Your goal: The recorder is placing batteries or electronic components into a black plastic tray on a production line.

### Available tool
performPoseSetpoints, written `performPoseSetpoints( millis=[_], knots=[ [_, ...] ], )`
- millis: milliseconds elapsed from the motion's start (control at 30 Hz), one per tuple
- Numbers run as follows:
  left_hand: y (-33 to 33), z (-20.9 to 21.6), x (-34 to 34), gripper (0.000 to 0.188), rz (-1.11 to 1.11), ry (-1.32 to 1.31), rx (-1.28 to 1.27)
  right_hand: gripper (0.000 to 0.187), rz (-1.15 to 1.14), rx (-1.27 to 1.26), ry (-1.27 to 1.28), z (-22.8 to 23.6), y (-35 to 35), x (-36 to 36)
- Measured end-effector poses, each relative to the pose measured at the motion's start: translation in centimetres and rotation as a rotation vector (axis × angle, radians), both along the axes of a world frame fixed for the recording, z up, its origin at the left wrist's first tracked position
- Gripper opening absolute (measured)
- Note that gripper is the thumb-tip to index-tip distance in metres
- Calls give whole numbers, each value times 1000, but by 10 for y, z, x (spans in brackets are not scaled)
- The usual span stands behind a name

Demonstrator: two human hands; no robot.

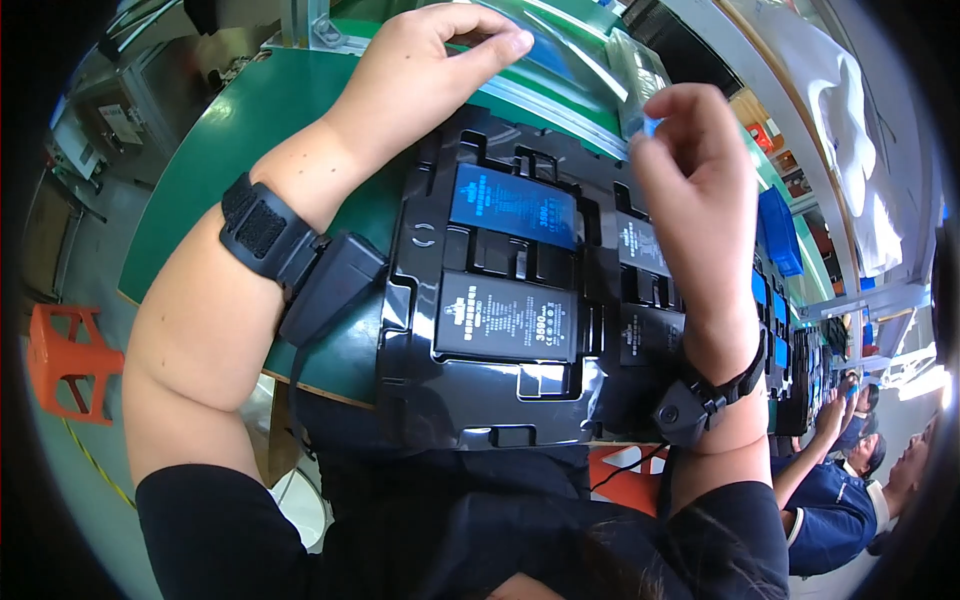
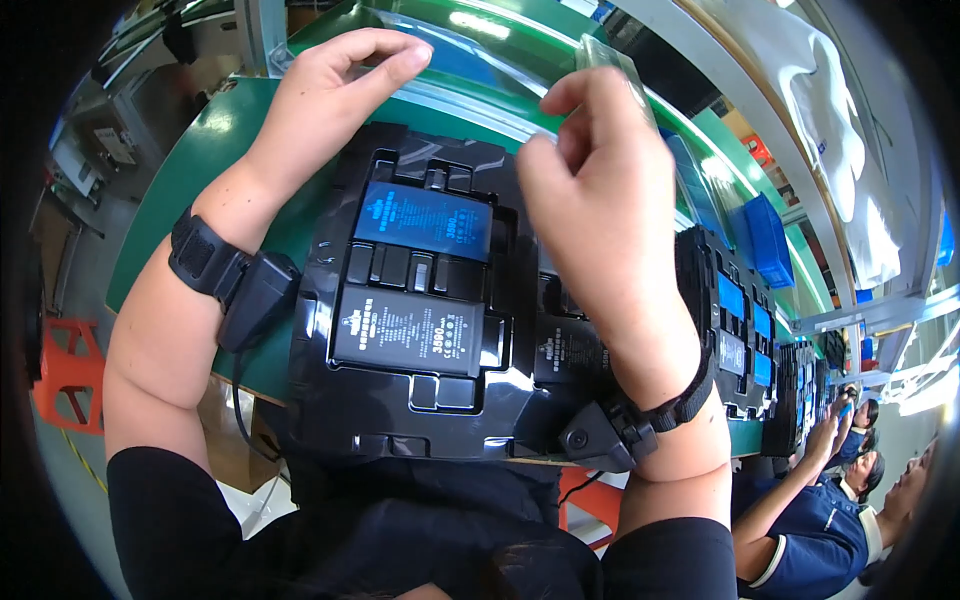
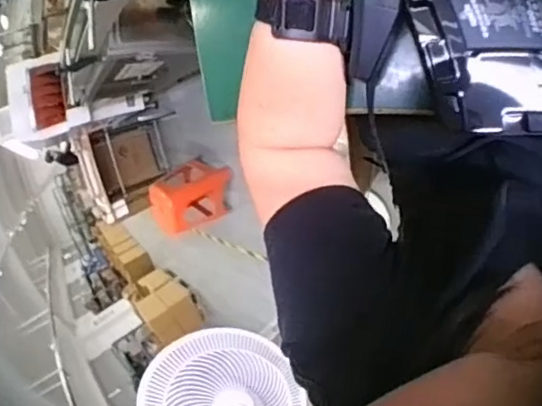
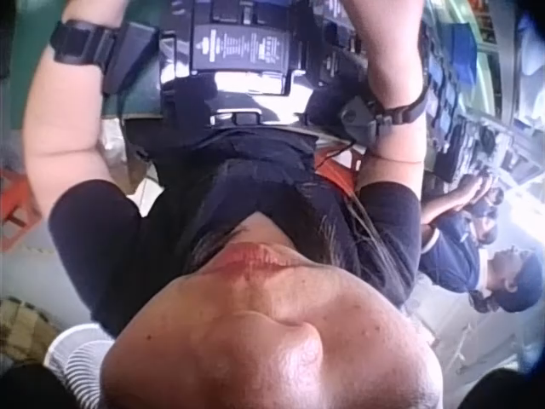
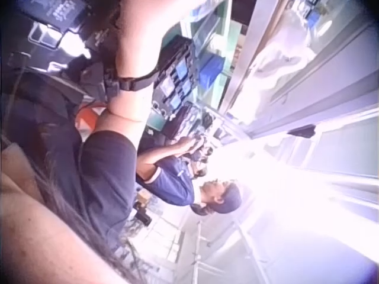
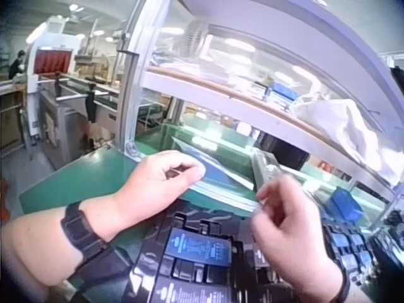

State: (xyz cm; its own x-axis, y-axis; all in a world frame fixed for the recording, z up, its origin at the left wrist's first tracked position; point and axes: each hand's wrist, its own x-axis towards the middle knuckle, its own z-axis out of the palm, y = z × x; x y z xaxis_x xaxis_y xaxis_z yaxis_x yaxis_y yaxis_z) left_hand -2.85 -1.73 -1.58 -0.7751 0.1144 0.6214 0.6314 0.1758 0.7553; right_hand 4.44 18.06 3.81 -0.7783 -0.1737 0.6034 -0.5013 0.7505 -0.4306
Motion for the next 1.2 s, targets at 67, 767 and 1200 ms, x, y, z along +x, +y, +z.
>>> performPoseSetpoints(
  millis=[67, 767, 1200],
  knots=[
    [1, 9, 9, 28, 29, 129, -130, 16, 53, -172, 123, -2, 6, -6],
    [10, 22, 27, 45, -362, 51, 116, 50, 182, 100, 283, -19, 1, -16],
    [5, 17, 17, 54, -406, -142, -26, 12, 301, -78, 290, -18, 6, -28]
  ],
)
